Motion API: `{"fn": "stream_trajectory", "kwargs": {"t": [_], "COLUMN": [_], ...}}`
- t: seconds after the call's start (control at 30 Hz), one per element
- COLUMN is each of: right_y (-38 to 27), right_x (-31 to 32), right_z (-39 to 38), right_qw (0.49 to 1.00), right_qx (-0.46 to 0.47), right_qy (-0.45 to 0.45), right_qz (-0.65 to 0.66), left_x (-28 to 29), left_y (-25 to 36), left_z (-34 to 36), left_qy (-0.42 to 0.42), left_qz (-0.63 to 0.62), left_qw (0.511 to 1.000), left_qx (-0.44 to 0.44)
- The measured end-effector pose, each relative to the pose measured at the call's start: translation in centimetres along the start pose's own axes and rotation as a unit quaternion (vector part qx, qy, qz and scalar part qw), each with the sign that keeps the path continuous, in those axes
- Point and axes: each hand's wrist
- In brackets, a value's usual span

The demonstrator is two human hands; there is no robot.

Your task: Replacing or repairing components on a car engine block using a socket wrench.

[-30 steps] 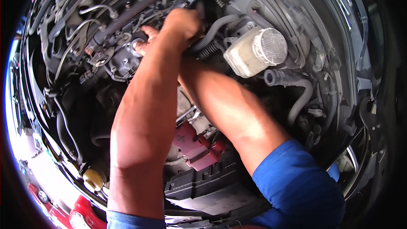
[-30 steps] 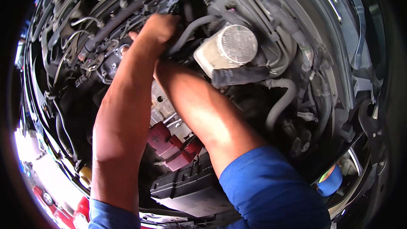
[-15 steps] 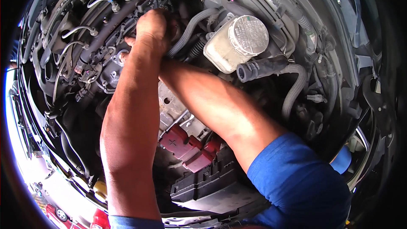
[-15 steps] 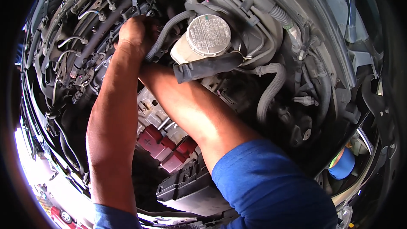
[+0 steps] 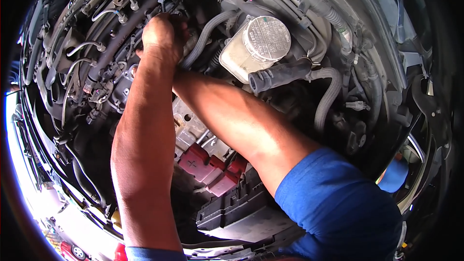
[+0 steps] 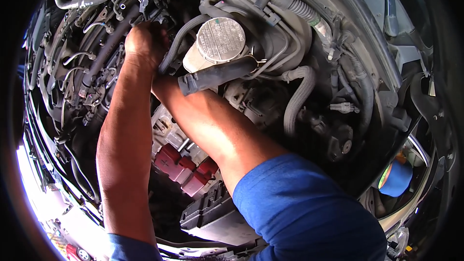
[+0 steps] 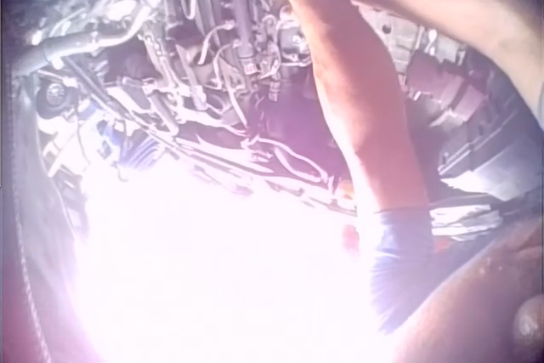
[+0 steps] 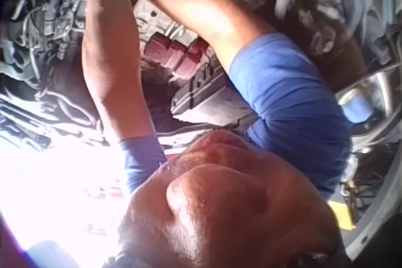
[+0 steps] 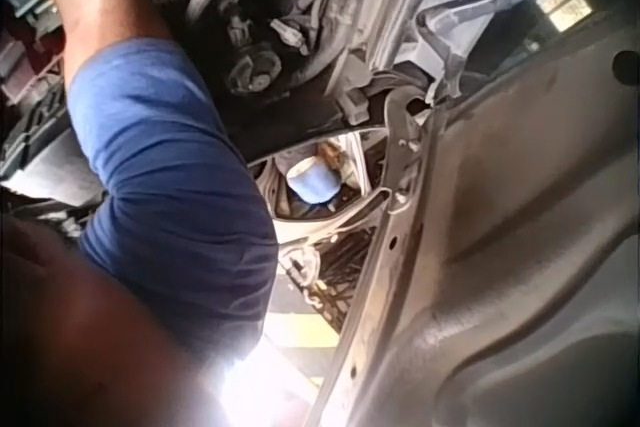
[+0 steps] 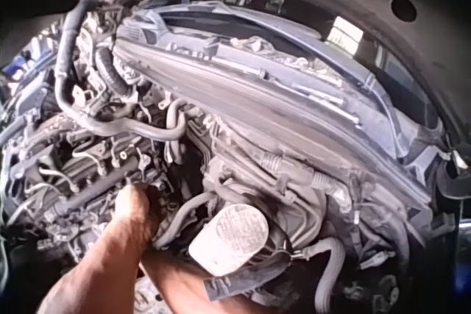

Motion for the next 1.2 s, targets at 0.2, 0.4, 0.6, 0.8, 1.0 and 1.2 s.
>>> {"fn": "stream_trajectory", "kwargs": {"t": [0.2,0.4,0.6,0.8,1.0,1.2], "right_y": [-0.1,0.1,-0.1,0.4,-1.3,-1.9], "right_x": [0.1,0.0,-0.6,-1.1,-0.4,0.0], "right_z": [-0.2,-0.2,-0.1,-0.4,-2.7,-0.7], "right_qw": [1.0,1.0,1.0,0.998,0.994,0.988], "right_qx": [-0.001,0.0,0.003,0.015,-0.014,0.064], "right_qy": [0.0,0.0,-0.001,-0.002,-0.004,0.034], "right_qz": [0.004,0.009,0.017,0.056,0.106,0.138], "left_x": [-0.4,-0.5,-0.5,0.4,2.9,11.8], "left_y": [0.4,0.9,0.7,1.0,-0.4,-2.8], "left_z": [-0.4,-0.5,-1.0,-0.8,-8.7,-13.5], "left_qy": [0.016,0.029,0.007,-0.033,0.13,0.163], "left_qz": [0.008,-0.018,0.001,0.841,0.599,0.655], "left_qw": [1.0,0.999,1.0,0.508,0.723,0.643], "left_qx": [-0.012,-0.001,-0.003,-0.185,-0.317,-0.362]}}
Point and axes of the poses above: each hand's wrist, its own z-axis towards the middle knuckle, its own x-axis out of the back of the hand, y = z × x, and after that the axes turned 2 degrees about -y, right-handed
